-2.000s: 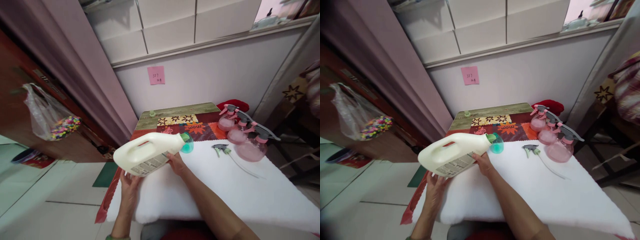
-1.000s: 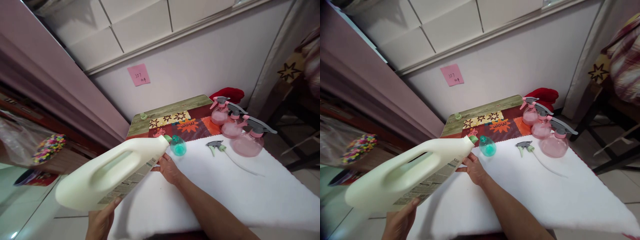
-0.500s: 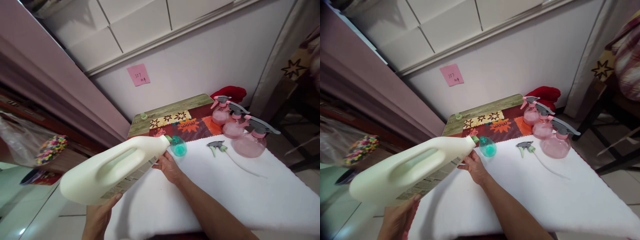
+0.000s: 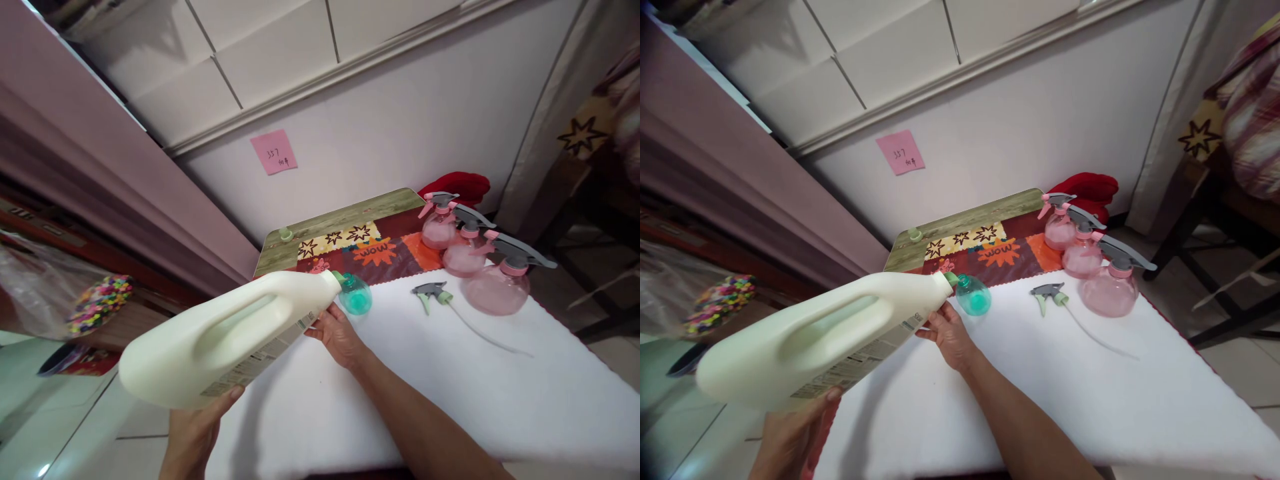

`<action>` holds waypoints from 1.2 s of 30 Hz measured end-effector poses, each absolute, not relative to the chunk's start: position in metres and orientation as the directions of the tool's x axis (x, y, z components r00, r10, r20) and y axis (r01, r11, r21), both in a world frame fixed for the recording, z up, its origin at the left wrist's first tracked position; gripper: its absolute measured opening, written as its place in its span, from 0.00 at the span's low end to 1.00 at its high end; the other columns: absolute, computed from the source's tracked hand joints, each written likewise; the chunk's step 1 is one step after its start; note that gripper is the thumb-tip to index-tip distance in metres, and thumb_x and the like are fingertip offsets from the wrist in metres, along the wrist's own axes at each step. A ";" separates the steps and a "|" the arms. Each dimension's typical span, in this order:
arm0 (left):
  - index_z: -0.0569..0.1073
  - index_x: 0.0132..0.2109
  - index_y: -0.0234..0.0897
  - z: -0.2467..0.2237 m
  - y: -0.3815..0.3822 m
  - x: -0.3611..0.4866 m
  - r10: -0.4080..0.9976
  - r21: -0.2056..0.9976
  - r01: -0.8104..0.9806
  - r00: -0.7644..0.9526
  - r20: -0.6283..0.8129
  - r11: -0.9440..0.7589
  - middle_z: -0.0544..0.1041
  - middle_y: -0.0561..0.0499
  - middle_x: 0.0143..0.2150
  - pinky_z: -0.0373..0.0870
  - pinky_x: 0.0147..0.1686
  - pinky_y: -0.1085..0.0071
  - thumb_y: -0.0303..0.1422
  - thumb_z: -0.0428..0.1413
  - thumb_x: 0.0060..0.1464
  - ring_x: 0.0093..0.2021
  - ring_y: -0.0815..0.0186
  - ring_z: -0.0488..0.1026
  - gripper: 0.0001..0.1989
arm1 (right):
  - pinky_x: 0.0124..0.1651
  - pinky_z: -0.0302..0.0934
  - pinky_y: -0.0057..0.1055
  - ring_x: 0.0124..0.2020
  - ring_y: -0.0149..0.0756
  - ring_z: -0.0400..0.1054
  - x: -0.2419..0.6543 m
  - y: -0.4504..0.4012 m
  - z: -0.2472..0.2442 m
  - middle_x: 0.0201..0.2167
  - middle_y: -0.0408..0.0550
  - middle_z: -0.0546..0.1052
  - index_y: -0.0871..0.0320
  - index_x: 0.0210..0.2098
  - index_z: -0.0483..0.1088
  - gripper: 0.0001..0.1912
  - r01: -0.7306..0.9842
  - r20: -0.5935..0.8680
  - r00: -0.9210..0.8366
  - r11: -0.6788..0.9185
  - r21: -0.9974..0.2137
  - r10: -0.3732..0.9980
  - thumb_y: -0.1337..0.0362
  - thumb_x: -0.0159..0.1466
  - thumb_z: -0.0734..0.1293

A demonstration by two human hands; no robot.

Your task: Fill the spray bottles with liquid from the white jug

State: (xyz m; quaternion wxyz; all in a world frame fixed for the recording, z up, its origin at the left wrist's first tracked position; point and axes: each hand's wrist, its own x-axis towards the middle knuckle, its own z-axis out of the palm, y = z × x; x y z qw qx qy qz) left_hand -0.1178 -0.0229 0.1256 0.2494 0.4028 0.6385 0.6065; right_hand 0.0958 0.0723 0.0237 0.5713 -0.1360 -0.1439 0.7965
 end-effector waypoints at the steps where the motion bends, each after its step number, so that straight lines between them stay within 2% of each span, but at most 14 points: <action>1: 0.79 0.46 0.37 0.129 -0.023 -0.114 0.823 0.977 0.208 -0.547 0.153 -0.044 0.84 0.48 0.38 0.81 0.47 0.53 0.30 0.76 0.16 0.45 0.44 0.81 0.40 | 0.41 0.73 0.34 0.40 0.36 0.77 0.096 0.072 0.024 0.44 0.42 0.80 0.51 0.47 0.73 0.27 -0.870 -0.054 -0.311 -0.307 -0.385 0.949 0.53 0.52 0.81; 5: 0.77 0.51 0.39 0.140 -0.024 -0.096 0.822 0.977 0.210 -0.552 0.140 -0.026 0.84 0.47 0.45 0.79 0.51 0.59 0.36 0.77 0.24 0.50 0.48 0.80 0.40 | 0.41 0.73 0.34 0.38 0.35 0.77 0.098 0.073 0.027 0.42 0.42 0.81 0.51 0.47 0.73 0.29 -0.869 -0.056 -0.314 -0.311 -0.385 0.948 0.52 0.50 0.82; 10: 0.77 0.54 0.41 0.145 -0.024 -0.097 0.870 0.973 0.231 -0.476 0.125 -0.013 0.84 0.46 0.48 0.79 0.51 0.56 0.36 0.76 0.30 0.50 0.48 0.80 0.39 | 0.41 0.73 0.34 0.38 0.35 0.77 0.099 0.073 0.028 0.40 0.42 0.81 0.52 0.46 0.73 0.28 -0.866 -0.061 -0.321 -0.320 -0.385 0.945 0.52 0.50 0.81; 14: 0.76 0.57 0.39 0.146 -0.024 -0.101 0.883 0.978 0.208 -0.455 0.115 -0.020 0.85 0.46 0.45 0.81 0.47 0.56 0.33 0.76 0.28 0.45 0.48 0.82 0.43 | 0.41 0.72 0.34 0.38 0.35 0.77 0.098 0.073 0.027 0.41 0.42 0.81 0.52 0.47 0.73 0.28 -0.866 -0.052 -0.330 -0.325 -0.381 0.942 0.52 0.51 0.81; 21: 0.75 0.59 0.38 0.149 -0.023 -0.097 0.879 0.977 0.214 -0.463 0.113 -0.013 0.85 0.45 0.44 0.82 0.45 0.55 0.33 0.76 0.29 0.43 0.47 0.82 0.44 | 0.41 0.73 0.33 0.38 0.35 0.77 0.098 0.074 0.026 0.40 0.41 0.81 0.51 0.46 0.73 0.29 -0.866 -0.068 -0.333 -0.333 -0.372 0.941 0.52 0.49 0.82; 30: 0.75 0.59 0.39 0.153 -0.020 -0.095 0.882 0.975 0.216 -0.449 0.141 -0.046 0.85 0.45 0.47 0.81 0.47 0.55 0.32 0.76 0.26 0.47 0.46 0.81 0.46 | 0.41 0.72 0.33 0.38 0.35 0.77 0.099 0.075 0.027 0.40 0.42 0.82 0.51 0.45 0.73 0.27 -0.870 -0.062 -0.340 -0.339 -0.359 0.938 0.53 0.50 0.82; 36: 0.76 0.56 0.37 0.156 -0.017 -0.097 0.880 0.981 0.192 -0.459 0.120 -0.034 0.85 0.45 0.43 0.82 0.45 0.55 0.29 0.76 0.21 0.44 0.45 0.82 0.47 | 0.41 0.71 0.33 0.38 0.35 0.77 0.099 0.074 0.028 0.39 0.41 0.82 0.52 0.44 0.73 0.27 -0.872 -0.062 -0.351 -0.350 -0.343 0.934 0.52 0.49 0.82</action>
